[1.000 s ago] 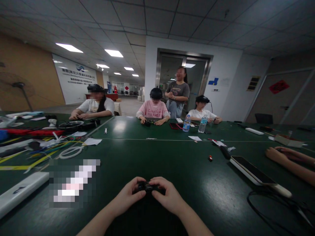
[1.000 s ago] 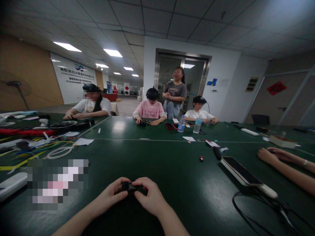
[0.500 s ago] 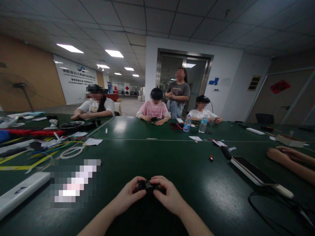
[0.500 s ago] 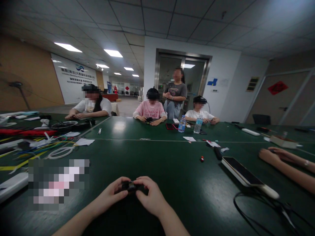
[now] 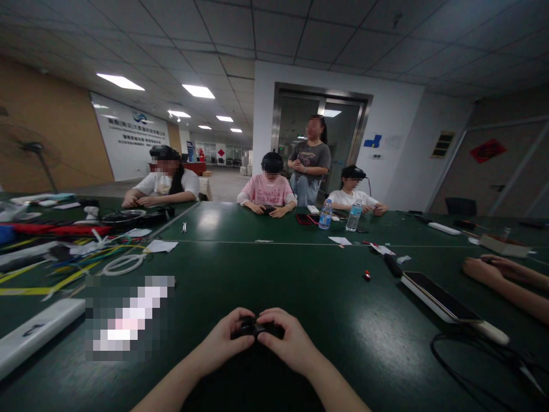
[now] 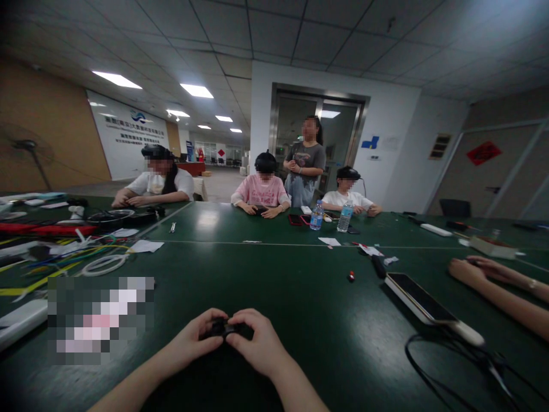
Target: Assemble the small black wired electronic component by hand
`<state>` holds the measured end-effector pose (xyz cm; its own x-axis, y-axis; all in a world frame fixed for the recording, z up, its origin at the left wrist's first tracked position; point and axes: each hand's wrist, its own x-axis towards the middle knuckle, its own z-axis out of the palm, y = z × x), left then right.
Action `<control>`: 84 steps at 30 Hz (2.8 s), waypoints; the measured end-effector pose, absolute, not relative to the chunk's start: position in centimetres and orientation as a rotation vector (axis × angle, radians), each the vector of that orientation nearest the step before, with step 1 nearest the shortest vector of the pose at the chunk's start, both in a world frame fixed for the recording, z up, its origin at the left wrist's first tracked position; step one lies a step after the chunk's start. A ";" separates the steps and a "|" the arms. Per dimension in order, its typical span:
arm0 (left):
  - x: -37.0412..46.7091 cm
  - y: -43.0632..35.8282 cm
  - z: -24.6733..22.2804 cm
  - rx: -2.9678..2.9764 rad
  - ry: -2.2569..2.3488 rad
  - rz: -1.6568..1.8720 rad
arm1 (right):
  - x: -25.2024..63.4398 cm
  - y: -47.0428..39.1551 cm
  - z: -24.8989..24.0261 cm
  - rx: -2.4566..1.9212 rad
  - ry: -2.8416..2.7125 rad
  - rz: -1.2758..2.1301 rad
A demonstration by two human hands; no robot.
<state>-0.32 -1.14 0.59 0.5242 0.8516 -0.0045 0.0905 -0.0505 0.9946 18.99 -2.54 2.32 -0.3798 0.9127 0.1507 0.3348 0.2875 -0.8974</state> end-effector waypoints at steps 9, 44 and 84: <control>-0.5 -1.0 0.4 1.486 0.829 0.743 | 19.0 -2.8 2.9 -1.163 -1.928 1.072; -0.3 -1.5 1.0 1.479 0.810 0.724 | 20.5 -1.7 2.4 -1.134 -1.656 1.063; -0.4 -1.3 0.6 1.466 0.803 0.743 | 21.0 -1.5 2.0 -1.119 -1.527 1.220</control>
<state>-0.43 -1.33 0.58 0.5511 0.8343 -0.0152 0.0488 -0.0141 0.9987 21.01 -1.52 1.96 -0.2275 0.9698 0.0879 0.1287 0.1194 -0.9845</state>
